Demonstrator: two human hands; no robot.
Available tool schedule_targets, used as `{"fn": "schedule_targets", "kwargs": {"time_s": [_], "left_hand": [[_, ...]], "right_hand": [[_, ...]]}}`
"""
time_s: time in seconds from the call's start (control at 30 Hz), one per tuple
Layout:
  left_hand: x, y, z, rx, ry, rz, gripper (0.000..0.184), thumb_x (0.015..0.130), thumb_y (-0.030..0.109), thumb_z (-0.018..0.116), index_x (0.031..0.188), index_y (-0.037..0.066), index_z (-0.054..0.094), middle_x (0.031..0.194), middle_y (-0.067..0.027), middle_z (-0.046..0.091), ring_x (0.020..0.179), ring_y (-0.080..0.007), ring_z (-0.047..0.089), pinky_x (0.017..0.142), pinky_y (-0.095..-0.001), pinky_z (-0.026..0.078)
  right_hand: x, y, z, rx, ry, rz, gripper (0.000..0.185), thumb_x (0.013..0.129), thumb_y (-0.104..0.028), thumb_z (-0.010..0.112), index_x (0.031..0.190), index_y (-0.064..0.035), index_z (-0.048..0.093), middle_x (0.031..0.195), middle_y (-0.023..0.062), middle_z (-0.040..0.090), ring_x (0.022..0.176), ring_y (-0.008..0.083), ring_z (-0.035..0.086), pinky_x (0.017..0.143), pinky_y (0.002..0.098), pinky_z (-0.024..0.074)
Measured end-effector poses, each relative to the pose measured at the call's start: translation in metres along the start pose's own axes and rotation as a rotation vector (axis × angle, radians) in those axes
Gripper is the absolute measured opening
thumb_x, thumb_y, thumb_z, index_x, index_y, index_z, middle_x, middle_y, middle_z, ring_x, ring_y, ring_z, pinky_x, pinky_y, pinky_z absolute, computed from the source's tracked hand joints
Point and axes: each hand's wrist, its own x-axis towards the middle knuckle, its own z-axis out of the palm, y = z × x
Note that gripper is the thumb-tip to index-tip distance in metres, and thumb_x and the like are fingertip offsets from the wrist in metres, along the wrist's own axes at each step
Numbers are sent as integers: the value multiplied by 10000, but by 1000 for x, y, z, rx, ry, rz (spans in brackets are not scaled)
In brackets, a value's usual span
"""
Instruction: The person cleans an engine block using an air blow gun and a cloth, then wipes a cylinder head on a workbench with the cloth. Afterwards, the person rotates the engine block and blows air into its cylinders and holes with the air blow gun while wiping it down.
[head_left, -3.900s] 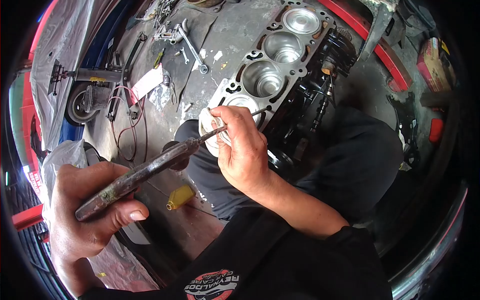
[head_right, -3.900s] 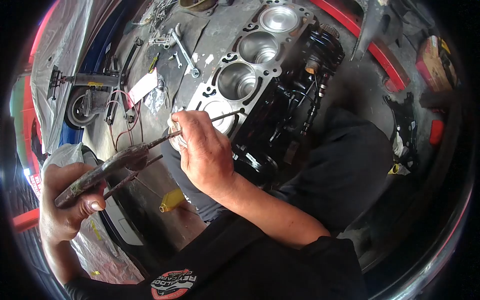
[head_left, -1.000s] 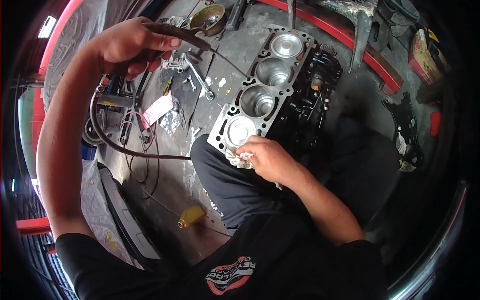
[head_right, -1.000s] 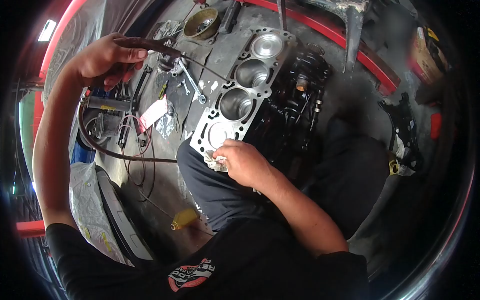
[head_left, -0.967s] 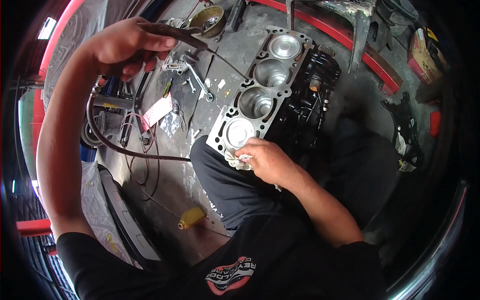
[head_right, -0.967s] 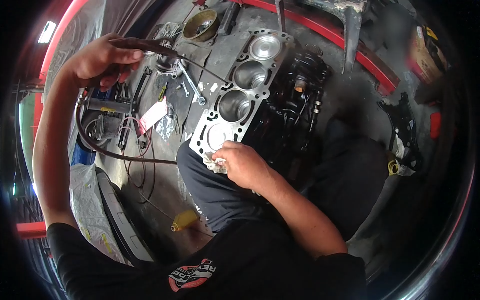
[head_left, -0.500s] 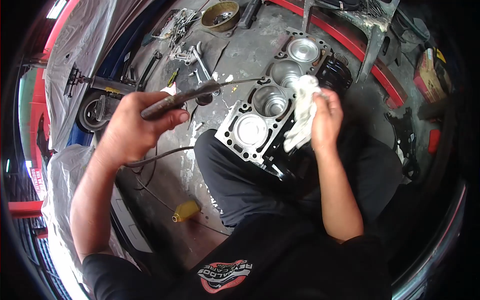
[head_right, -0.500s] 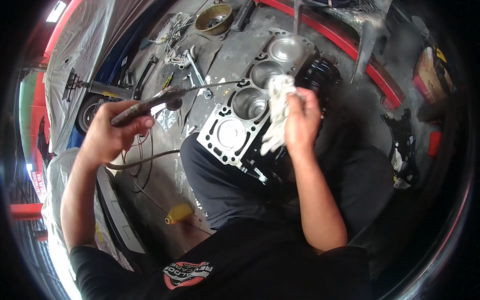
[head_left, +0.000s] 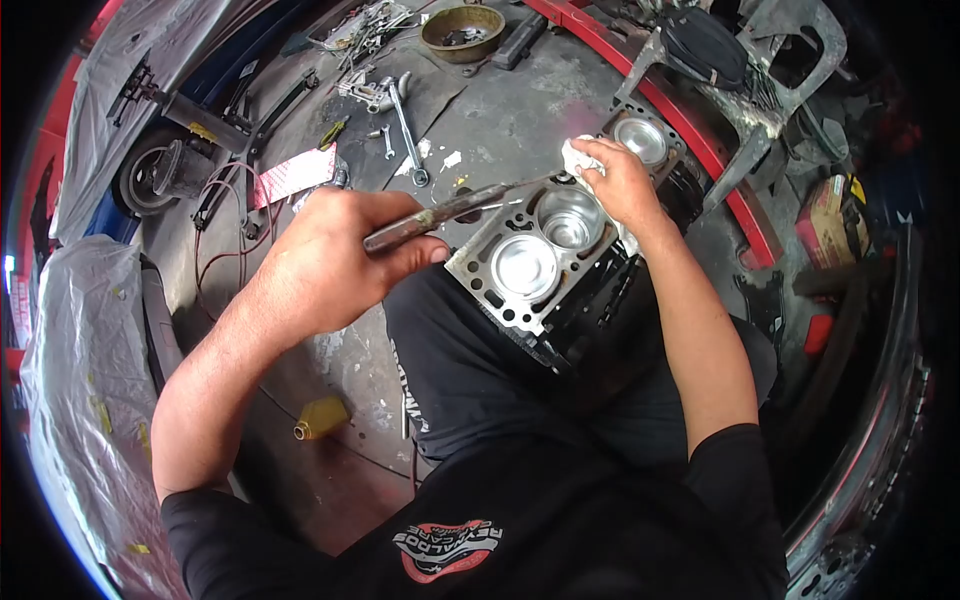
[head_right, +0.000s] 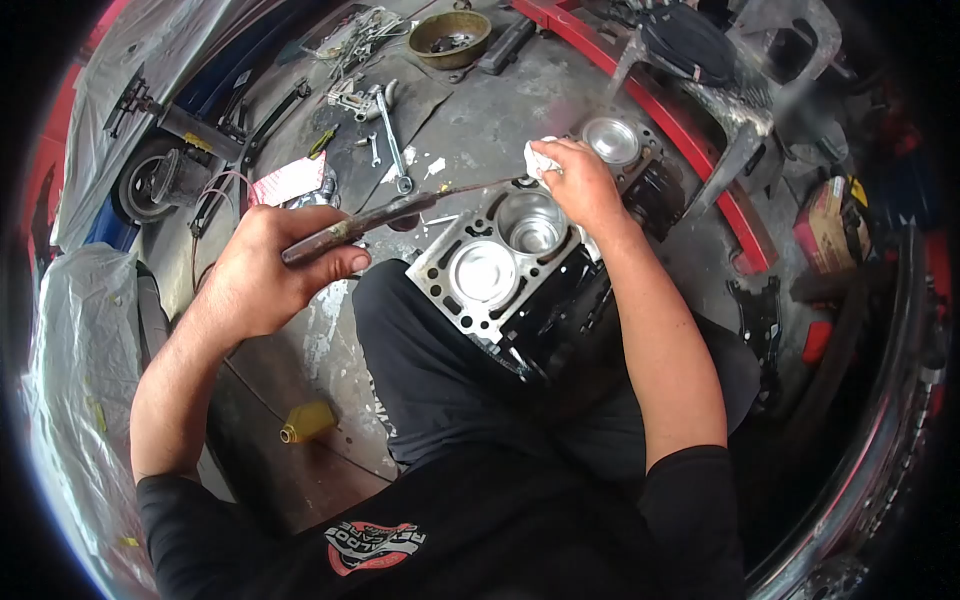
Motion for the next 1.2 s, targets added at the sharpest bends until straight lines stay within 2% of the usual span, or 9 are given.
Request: {"fn": "schedule_targets", "kwargs": {"time_s": [0.1,0.17,0.23,0.37,0.57,0.7,0.97,1.03,1.2], "left_hand": [[0,1,-3,-22,-54,-38,268,888,257,756,970,11,687,657,-128,612,591,-214,582,613,-371,483],[-3,-2,1,9,-92,-85,270,878,249,764,948,4,678,698,-178,624,588,-282,594,600,-374,484],[-17,-12,19,42,-7,56,266,844,215,790,927,-3,663,755,-190,646,686,-381,653,601,-394,512],[-51,-17,53,84,34,84,292,780,138,800,1009,61,636,750,-127,636,669,-336,660,593,-427,529],[-85,-36,123,47,201,135,405,717,113,773,1079,50,602,852,-98,663,717,-296,679,615,-410,555],[-101,-58,179,150,303,226,396,719,113,653,1090,-14,596,1008,-161,665,709,-259,659,635,-384,531],[-114,-61,223,68,497,141,457,723,112,643,1157,-21,589,1105,-169,626,743,-242,628,667,-376,505],[-116,-63,216,76,511,98,462,721,119,653,1160,-11,589,1118,-162,624,757,-246,630,681,-379,505],[-127,-77,206,94,476,76,529,660,98,727,1161,-14,599,1112,-164,629,802,-278,645,701,-398,512]], "right_hand": [[5,-2,4,-25,-126,42,364,845,-27,700,1208,-36,678,1151,124,681,1100,243,644,988,317,473],[2,1,10,38,-24,29,359,802,-38,718,1161,-37,697,1112,137,686,1056,301,646,934,357,498],[-2,2,13,27,1,28,349,801,-40,723,1149,-34,701,1111,134,684,1060,289,645,930,345,499],[-4,4,16,29,28,25,314,811,-53,729,1123,-32,708,1100,122,673,1053,283,646,935,343,495],[-2,9,17,25,-15,40,244,827,-78,731,1064,-23,712,1040,110,657,1013,270,644,916,326,486],[-1,10,20,86,0,123,200,857,-106,727,1032,-11,706,1030,97,657,1008,230,644,899,307,476],[-7,4,21,101,79,176,279,873,-128,728,1132,-27,706,1029,85,655,1010,214,635,911,309,470],[-3,-5,17,-87,-54,-22,298,876,-137,729,1156,-36,702,1005,95,639,1002,238,632,912,324,473],[30,-13,9,-341,-290,-98,254,876,-140,719,1099,-20,696,984,128,614,991,283,625,892,348,484]]}}
